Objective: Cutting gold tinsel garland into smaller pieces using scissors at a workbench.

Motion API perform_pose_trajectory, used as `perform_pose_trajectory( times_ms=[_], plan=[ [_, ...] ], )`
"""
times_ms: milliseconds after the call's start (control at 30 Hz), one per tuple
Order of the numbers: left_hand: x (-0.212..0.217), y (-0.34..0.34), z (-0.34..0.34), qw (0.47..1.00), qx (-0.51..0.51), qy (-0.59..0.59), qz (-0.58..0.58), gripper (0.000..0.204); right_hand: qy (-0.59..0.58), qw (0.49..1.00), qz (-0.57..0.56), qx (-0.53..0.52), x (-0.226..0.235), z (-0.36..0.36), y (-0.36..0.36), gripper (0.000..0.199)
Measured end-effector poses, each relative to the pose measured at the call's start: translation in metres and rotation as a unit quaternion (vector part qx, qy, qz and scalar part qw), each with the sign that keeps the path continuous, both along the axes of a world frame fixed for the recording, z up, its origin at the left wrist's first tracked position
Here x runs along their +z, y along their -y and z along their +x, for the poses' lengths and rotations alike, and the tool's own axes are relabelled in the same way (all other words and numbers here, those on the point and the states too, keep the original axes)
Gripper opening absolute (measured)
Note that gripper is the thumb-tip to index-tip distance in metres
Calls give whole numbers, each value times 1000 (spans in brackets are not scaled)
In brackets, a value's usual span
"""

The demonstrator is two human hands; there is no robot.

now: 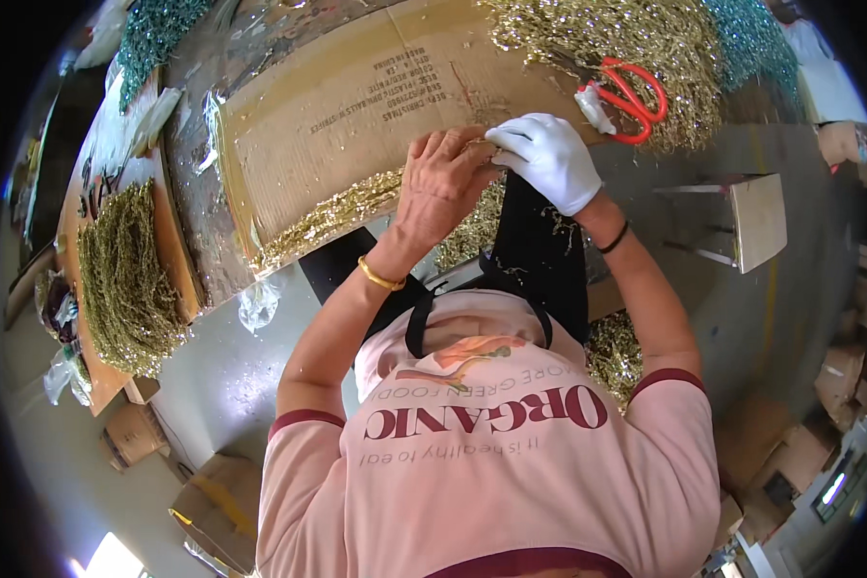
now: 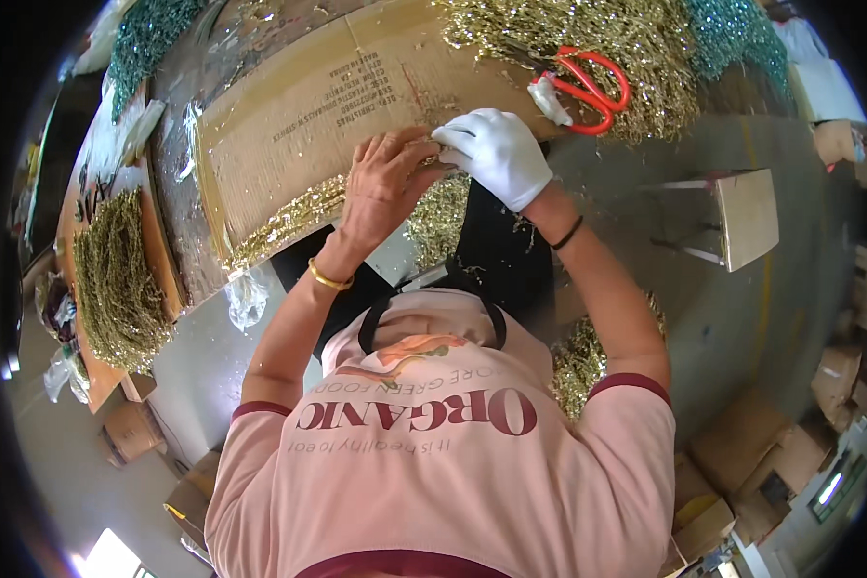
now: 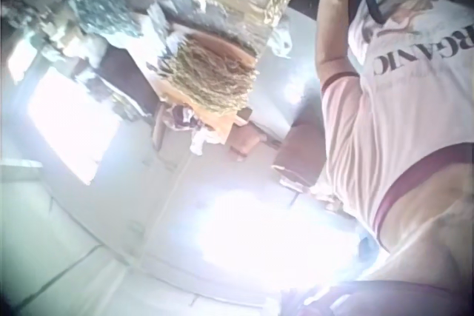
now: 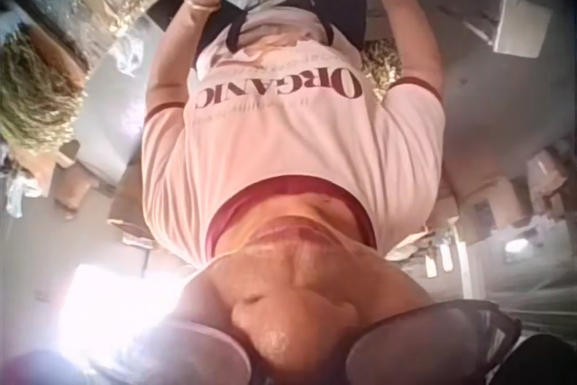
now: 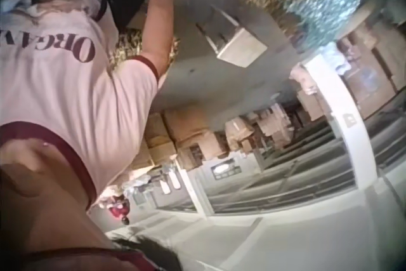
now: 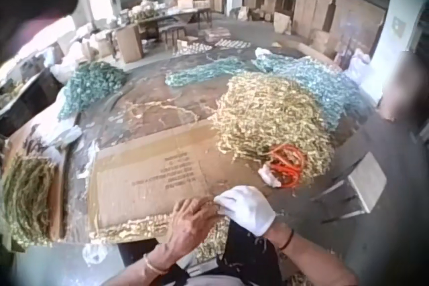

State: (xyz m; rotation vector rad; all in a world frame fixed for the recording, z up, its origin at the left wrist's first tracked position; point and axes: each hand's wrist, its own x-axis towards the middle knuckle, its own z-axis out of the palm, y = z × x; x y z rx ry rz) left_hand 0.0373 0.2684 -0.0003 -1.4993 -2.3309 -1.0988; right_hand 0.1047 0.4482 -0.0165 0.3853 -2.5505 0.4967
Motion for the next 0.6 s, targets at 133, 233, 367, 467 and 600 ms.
perform_pose_trajectory(
  times_ms=[133, 233, 367, 467, 600],
  plan=[
    [-18, -7, -5, 1000, -6, 7, 11, 18, -11, 1000, 2, -8, -2, 2, -4, 23],
    [-21, -9, -7, 999, -14, 23, 27, 14, 3, 1000, -7, -1, 3, 2, -6, 21],
    [-20, -10, -8, 1000, -9, 14, 21, 14, 61, 996, -48, 34, 5, 1, -19, 24],
    [-19, -13, -7, 1000, 5, 21, 16, 13, 78, 990, -114, 23, 10, 6, -31, 22],
    [-16, -10, -5, 999, 2, 23, 23, 13, -18, 976, -131, -175, 38, 23, -51, 15]
  ],
)
